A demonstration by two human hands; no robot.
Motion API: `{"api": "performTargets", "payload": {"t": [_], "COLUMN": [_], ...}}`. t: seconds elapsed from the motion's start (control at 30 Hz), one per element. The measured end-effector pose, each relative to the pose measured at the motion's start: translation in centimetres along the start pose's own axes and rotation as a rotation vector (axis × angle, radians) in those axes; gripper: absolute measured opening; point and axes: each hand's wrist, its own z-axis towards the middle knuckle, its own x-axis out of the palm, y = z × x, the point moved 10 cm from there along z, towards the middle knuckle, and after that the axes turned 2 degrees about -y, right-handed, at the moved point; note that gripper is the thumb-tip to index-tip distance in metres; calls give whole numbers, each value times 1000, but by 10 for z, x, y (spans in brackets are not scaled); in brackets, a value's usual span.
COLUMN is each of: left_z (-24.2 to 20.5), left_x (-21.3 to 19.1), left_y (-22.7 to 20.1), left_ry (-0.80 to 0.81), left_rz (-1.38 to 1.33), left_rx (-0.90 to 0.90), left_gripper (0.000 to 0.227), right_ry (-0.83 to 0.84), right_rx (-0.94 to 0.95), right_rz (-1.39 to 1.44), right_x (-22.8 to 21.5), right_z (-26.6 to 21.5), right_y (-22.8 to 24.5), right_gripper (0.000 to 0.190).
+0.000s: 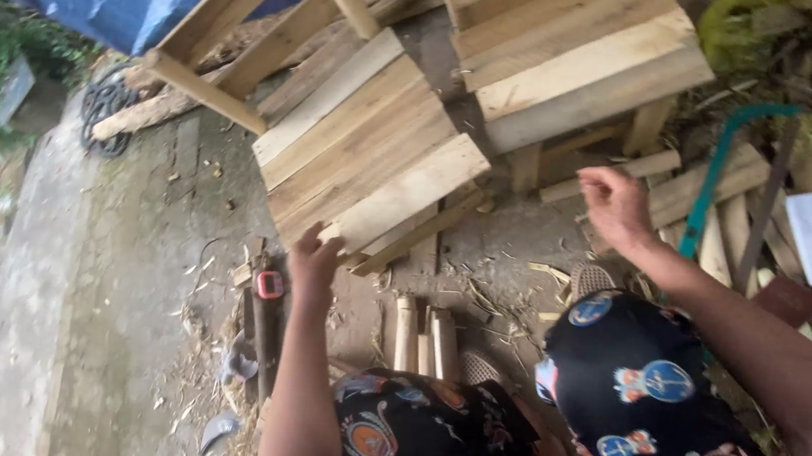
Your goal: Sanding a wooden rod and inspecting wooden planks for furniture assembly.
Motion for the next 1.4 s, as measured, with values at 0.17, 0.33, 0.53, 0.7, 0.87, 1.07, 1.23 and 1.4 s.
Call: {"api": "performTargets", "payload": {"t": [0.17,0.33,0.53,0.7,0.87,1.07,1.23,1.4], "left_z": [-30,-43,-61,-68,-77,-78,-80,-77], "left_x": [-19,-24,-19,-13,-7,-7,-9,-11], "left_y": [-31,-33,-48,-56,-67,-64,-63,-58], "left_ry": [-61,-81,-94,-55,-13,6,13,1], "left_rz": [218,183,111,141,169,159,144,146], "left_rx": [-333,-374,-362,-312,-272,-286,-278,-297], "left_gripper": [54,51,47,46,47,53,52,47], "right_ry": [-235,-326,-173,0,15,183,256,522], "right_rx": [122,477,588,563,497,523,486,618], "right_rz": [-442,-516,-688,-539,-831,-1051,-1224,-1168], "right_x": [-117,-219,-231,-189,-176,-184,-200,-181], "right_z": [-36,-99,-138,-146,-155,-160,-159,-179], "right_y": [-146,-192,-268,-270,-249,-239,-213,-136], "right_gripper": [51,27,36,49,47,40,42,43]}}
